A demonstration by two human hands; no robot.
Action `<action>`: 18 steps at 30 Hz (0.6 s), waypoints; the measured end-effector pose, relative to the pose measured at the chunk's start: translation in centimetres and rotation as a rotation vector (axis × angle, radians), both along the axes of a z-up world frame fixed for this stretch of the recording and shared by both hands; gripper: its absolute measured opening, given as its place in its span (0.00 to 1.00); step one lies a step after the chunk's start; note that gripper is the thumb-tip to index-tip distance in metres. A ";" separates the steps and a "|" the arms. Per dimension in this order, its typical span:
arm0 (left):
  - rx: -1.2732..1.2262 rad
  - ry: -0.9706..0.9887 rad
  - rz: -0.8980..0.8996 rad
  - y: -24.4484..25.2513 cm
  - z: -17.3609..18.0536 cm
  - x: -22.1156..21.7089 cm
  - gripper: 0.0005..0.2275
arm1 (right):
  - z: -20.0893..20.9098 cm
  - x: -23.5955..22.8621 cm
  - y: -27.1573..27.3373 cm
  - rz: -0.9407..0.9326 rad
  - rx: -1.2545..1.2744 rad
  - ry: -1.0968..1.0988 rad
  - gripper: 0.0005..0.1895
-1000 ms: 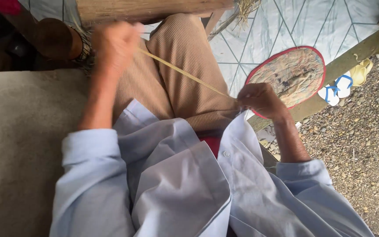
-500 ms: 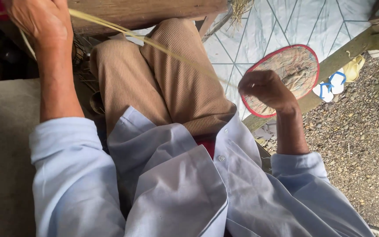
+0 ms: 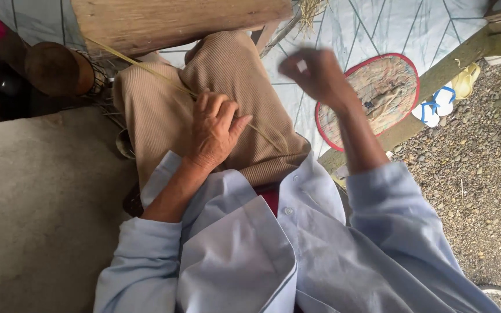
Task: Trimming the ends of a bundle of dried grass with scissors and tying it together with a thin strip of material.
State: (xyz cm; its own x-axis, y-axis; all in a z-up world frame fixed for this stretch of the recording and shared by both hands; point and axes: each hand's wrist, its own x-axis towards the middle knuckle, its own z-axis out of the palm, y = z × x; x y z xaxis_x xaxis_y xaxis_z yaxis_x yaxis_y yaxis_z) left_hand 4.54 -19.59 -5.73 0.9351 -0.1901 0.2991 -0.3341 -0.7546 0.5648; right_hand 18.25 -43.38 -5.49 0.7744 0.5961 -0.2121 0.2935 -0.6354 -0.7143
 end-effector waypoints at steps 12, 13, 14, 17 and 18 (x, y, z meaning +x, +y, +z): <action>-0.128 0.006 -0.062 -0.2 2.4 -1.2 0.11 | -17.8 11.3 11.9 -0.306 -0.298 -0.639 0.11; -0.118 0.006 -0.054 -0.3 2.3 -1.3 0.11 | -17.9 11.2 12.0 -0.319 -0.307 -0.715 0.13; -0.107 0.006 -0.046 -0.3 2.2 -1.4 0.11 | -18.1 11.1 12.2 -0.333 -0.316 -0.791 0.16; -0.104 -0.004 -0.057 -0.7 2.7 -1.1 0.12 | -15.8 10.7 12.2 -0.436 -0.215 -0.770 0.05; -0.104 -0.003 -0.061 -0.7 2.6 -1.2 0.12 | -15.3 10.1 12.2 -0.440 -0.217 -0.769 0.05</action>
